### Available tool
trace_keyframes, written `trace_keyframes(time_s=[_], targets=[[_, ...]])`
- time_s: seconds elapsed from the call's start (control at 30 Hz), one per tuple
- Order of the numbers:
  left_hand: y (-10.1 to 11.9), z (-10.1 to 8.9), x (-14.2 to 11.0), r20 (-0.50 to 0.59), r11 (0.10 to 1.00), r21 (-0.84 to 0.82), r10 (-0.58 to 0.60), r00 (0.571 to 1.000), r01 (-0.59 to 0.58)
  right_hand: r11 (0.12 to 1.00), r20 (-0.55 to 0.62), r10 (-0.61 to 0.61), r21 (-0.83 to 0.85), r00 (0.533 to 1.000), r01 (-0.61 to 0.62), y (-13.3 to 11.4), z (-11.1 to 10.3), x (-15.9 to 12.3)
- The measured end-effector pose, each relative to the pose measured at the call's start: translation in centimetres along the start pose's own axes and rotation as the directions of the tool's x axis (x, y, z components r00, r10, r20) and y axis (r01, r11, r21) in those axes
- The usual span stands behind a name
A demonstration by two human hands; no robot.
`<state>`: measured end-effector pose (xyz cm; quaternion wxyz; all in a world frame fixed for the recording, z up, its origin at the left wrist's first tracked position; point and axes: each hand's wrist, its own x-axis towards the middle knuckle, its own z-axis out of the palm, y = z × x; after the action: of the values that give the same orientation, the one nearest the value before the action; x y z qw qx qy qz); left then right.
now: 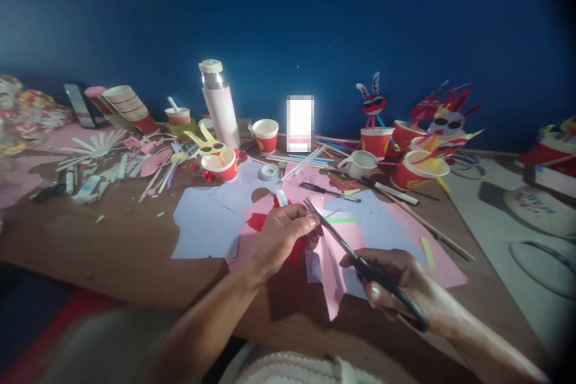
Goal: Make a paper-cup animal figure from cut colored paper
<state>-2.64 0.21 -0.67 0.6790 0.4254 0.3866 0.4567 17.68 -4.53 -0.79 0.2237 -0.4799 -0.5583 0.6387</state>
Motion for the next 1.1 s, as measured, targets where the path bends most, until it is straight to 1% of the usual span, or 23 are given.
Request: trace_keyframes(time_s=[0.2,0.33,0.6,0.8,1.0,1.1], targets=[[0.04,0.17,0.03,-0.027,1.0,0.004,-0.026,0.999,0.026,1.0,-0.02,0.017,0.002,1.0,-0.017,0.15,-0.15,-0.21],[0.01,0.19,0.05,-0.046,1.0,-0.009,-0.021,0.999,0.021,1.0,-0.022,0.017,0.007,1.0,-0.017,0.29,-0.17,-0.14],[-0.01,0.17,0.07,-0.075,1.0,0.02,-0.022,0.997,0.023,1.0,-0.021,0.005,0.014,1.0,-0.005,0.33,-0.21,-0.23],[0.12,0.3,0.05,-0.086,0.999,0.051,0.005,0.996,-0.001,0.997,-0.02,0.009,-0.074,1.0,-0.01,0.35,-0.32,-0.22],[0.27,0.36,0.05,-0.076,0.999,0.029,0.024,0.997,-0.022,0.99,0.03,-0.043,-0.131,0.999,0.047,0.38,-0.4,0.02],[0.37,0.44,0.0,-0.073,0.999,0.04,0.025,0.997,-0.022,0.982,0.049,-0.099,-0.158,0.994,0.106,0.11,-0.35,0.07]])
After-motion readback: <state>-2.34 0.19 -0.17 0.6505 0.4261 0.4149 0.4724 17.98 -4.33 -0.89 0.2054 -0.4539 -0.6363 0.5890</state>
